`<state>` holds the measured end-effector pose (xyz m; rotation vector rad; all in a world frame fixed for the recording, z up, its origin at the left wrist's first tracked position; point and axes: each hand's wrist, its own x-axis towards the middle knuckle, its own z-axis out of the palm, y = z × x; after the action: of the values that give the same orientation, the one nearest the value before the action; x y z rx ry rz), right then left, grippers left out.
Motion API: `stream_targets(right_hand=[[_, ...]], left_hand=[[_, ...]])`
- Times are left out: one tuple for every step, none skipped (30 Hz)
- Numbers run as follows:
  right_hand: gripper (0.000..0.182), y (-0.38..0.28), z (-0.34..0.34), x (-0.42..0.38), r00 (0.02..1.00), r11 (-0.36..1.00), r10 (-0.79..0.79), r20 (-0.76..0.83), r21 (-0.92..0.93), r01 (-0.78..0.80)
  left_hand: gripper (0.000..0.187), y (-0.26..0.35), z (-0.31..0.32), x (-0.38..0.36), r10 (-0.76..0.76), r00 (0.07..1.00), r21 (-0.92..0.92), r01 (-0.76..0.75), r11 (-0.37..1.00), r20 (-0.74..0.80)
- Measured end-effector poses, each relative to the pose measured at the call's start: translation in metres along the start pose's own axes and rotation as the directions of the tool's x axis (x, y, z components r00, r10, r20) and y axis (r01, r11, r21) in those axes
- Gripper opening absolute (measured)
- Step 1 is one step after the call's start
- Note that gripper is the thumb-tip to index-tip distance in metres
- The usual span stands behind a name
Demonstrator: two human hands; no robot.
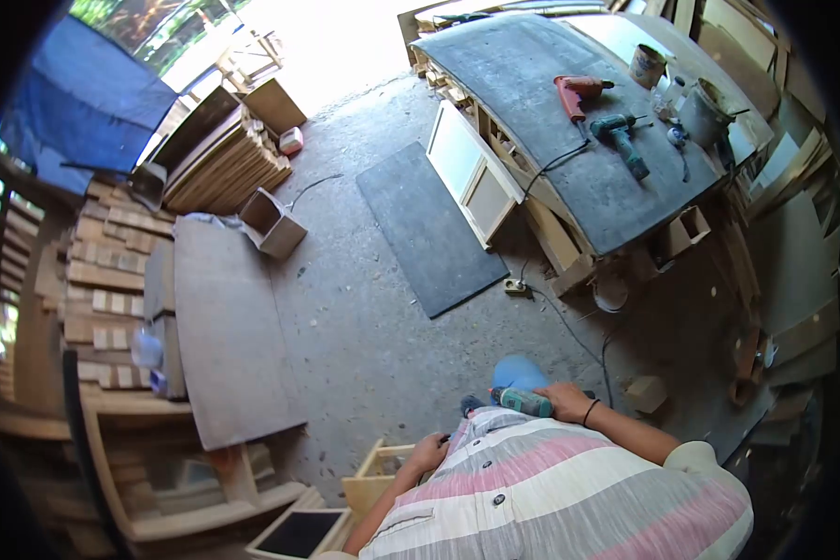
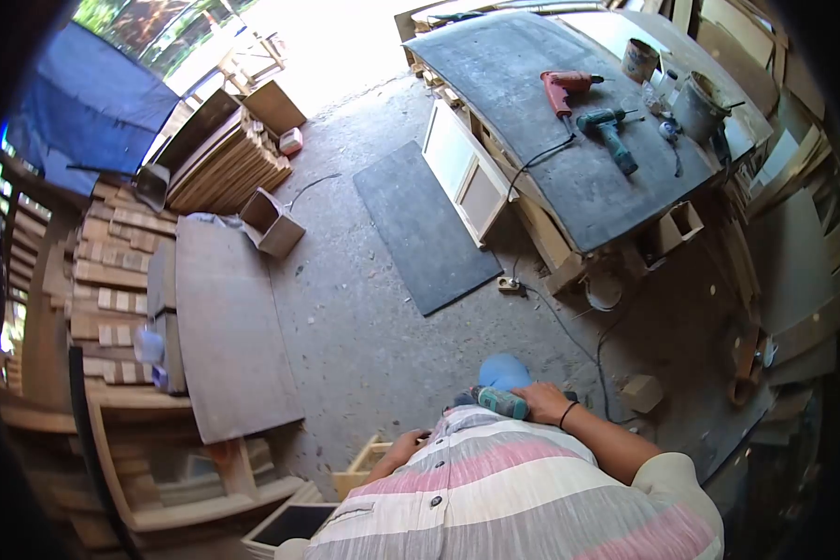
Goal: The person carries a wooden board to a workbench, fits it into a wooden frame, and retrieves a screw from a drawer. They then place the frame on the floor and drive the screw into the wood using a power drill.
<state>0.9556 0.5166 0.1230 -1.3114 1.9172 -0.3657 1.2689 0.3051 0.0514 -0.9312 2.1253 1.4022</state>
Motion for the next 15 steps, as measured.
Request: stream_targets(right_hand=[[0.036,-0.008,-0.014,0.026,0.999,1.000,-0.013,-0.031,0.016,0.014],[0.036,-0.011,-0.024,0.057,1.000,0.999,-0.005,-0.031,0.036,0.007],[0.035,-0.009,-0.028,0.088,0.998,1.000,0.016,-0.062,0.005,-0.016],[0.034,-0.006,-0.033,0.119,0.995,0.999,0.034,-0.089,-0.027,-0.037],[0.034,-0.003,-0.040,0.150,0.994,0.999,0.044,-0.096,0.008,-0.044],[0.034,0.000,-0.064,0.178,0.995,0.999,0.045,-0.088,0.018,-0.044],[0.034,-0.007,-0.080,0.202,0.995,0.994,0.063,-0.082,0.092,-0.055],[0.034,-0.016,-0.088,0.220,0.993,0.982,0.087,-0.076,0.173,-0.073],[0.034,-0.021,-0.097,0.237,0.992,0.976,0.098,-0.075,0.202,-0.081],[0.035,-0.022,-0.108,0.250,0.983,0.961,0.166,-0.083,0.237,-0.143],[0.036,-0.024,-0.115,0.258,0.968,0.941,0.235,-0.082,0.269,-0.206],[0.036,-0.028,-0.118,0.262,0.964,0.931,0.254,-0.076,0.288,-0.223],[0.037,-0.033,-0.118,0.266,0.953,0.885,0.285,-0.106,0.412,-0.219],[0.039,-0.039,-0.118,0.273,0.936,0.823,0.324,-0.142,0.530,-0.204],[0.041,-0.050,-0.119,0.277,0.918,0.727,0.362,-0.162,0.666,-0.169]], left_hand=[[0.035,-0.013,-0.019,0.024,0.018,0.998,-0.027,-0.016,1.000,0.056],[0.035,-0.027,-0.039,0.055,0.007,0.998,-0.014,-0.006,1.000,0.070],[0.033,-0.041,-0.055,0.082,-0.011,0.997,-0.036,0.013,0.999,0.075],[0.032,-0.049,-0.071,0.100,-0.031,0.996,-0.061,0.036,0.997,0.079],[0.030,-0.021,-0.107,0.099,-0.071,0.996,0.032,0.070,0.997,0.044],[0.028,0.026,-0.151,0.114,-0.093,0.996,0.121,0.093,0.988,0.000],[0.028,0.031,-0.180,0.134,-0.020,0.998,0.227,0.034,0.973,-0.062],[0.027,0.030,-0.205,0.147,0.060,0.993,0.340,-0.022,0.940,-0.102],[0.027,0.041,-0.235,0.155,0.049,0.995,0.358,-0.016,0.933,-0.082],[0.028,0.055,-0.263,0.163,0.006,0.993,0.323,0.033,0.946,-0.121],[0.028,0.070,-0.288,0.164,-0.041,0.987,0.280,0.083,0.956,-0.156],[0.028,0.080,-0.313,0.164,-0.045,0.990,0.293,0.083,0.953,-0.133],[0.029,0.089,-0.343,0.167,-0.027,0.999,0.221,0.020,0.975,0.032],[0.029,0.105,-0.375,0.172,0.004,0.980,0.144,-0.033,0.989,0.197],[0.030,0.147,-0.407,0.166,0.028,0.933,0.070,-0.057,0.996,0.358]])
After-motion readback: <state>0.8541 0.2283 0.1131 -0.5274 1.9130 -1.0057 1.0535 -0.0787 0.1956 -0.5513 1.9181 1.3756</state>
